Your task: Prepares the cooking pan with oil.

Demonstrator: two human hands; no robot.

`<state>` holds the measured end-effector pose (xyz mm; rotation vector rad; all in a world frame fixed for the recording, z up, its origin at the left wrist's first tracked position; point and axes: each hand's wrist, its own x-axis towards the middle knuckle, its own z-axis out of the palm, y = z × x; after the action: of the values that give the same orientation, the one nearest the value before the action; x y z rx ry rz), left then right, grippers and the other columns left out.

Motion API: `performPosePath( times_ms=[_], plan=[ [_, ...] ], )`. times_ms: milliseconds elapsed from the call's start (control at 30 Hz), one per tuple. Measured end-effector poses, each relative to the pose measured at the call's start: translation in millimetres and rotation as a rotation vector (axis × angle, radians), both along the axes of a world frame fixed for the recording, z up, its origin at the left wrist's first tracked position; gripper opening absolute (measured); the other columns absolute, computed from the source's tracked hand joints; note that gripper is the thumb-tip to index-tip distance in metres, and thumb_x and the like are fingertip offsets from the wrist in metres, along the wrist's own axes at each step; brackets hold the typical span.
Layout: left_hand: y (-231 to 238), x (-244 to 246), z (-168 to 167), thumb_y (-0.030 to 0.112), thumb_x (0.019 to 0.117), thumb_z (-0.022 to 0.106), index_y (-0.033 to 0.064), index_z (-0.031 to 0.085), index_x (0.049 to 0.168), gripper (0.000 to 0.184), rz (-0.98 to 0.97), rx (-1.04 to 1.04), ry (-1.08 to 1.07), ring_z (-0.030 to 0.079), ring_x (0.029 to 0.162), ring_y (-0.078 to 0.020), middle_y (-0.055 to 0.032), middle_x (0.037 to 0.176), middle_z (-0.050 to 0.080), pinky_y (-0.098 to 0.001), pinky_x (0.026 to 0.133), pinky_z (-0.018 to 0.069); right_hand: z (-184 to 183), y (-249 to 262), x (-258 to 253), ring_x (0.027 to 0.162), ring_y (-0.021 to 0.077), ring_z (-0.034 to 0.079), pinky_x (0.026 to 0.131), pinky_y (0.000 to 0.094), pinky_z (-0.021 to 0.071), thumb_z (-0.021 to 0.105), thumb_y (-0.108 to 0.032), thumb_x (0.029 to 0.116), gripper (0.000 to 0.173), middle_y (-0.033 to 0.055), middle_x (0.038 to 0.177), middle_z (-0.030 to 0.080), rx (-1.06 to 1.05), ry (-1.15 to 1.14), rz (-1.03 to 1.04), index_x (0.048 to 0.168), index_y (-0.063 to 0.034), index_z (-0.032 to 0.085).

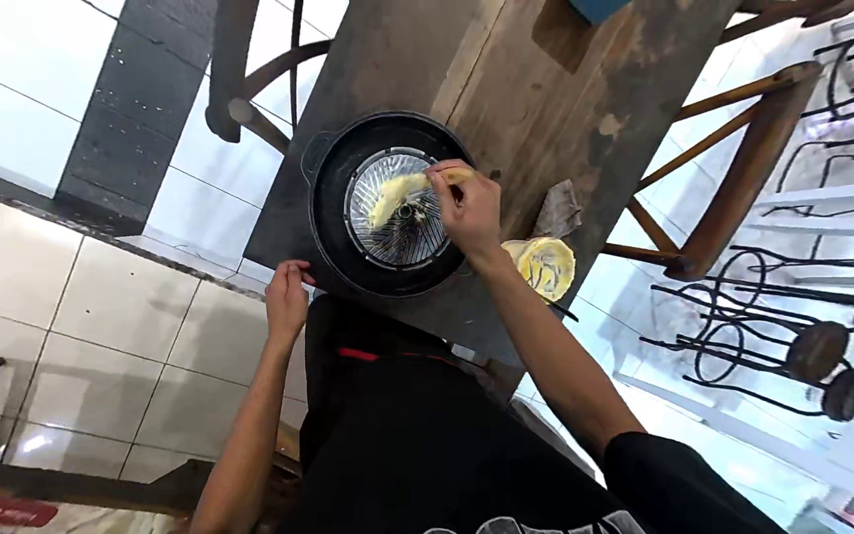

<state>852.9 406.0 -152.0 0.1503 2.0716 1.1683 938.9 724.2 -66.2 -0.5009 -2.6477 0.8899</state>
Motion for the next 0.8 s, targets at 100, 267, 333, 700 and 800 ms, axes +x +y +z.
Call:
performPosePath(
  times_ms=[100,267,333,700,800],
  plan=[
    [19.0,-43.4,0.8,0.037,0.1122,0.029,0.0029,0.057,0.133,0.049,-0.123,0.052,0.014,0.064,0.066,-0.0210,-0.0137,0.099,0.071,-0.0436,0.063,0.0565,8.3,-24.8,12.5,0.103,0.0323,0.070,0.096,0.0468,0.0556,0.058,-0.006,0.0991,0.019,0.0159,0.104,0.073,0.221,-0.128,0.469,0.112,-0.0044,0.071],
    [50.1,-78.7,-14.2,0.046,0.1067,0.045,0.0031,0.062,0.119,0.048,-0.291,0.063,0.179,0.067,0.074,-0.0291,-0.0152,0.087,0.068,-0.0545,0.069,0.0553,39.0,-16.5,9.7,0.100,0.0164,0.071,0.094,0.0380,0.0582,0.059,-0.021,0.1038,0.021,0.0048,0.105,0.074,-0.185,-0.432,0.724,0.108,-0.0085,0.074],
    [53.6,-84.5,-23.9,0.049,0.1060,0.046,0.0035,0.065,0.113,0.050,-0.323,0.054,0.234,0.067,0.073,-0.0294,-0.0143,0.082,0.067,-0.0552,0.068,0.0547,34.2,-4.4,-15.7,0.088,0.0142,0.072,0.086,0.0384,0.0604,0.058,-0.023,0.1044,0.024,0.0054,0.098,0.075,-0.229,-0.427,0.582,0.108,-0.0063,0.074],
    [51.4,-85.2,-31.0,0.048,0.1056,0.048,0.0046,0.065,0.107,0.047,-0.345,0.111,0.284,0.064,0.067,-0.0257,-0.0106,0.075,0.065,-0.0501,0.063,0.0531,23.4,-52.9,21.5,0.104,0.0244,0.070,0.095,0.0418,0.0568,0.059,-0.015,0.1026,0.018,0.0098,0.106,0.073,0.038,-0.311,0.479,0.109,-0.0068,0.073],
    [50.3,-83.2,-31.9,0.047,0.1056,0.049,0.0046,0.066,0.106,0.046,-0.340,0.112,0.311,0.065,0.067,-0.0264,-0.0108,0.075,0.065,-0.0505,0.063,0.0527,25.7,-26.3,30.9,0.097,0.0151,0.072,0.090,0.0381,0.0604,0.055,-0.019,0.1051,0.026,0.0090,0.109,0.074,-0.155,-0.286,-0.134,0.112,-0.0003,0.071]
  ],
)
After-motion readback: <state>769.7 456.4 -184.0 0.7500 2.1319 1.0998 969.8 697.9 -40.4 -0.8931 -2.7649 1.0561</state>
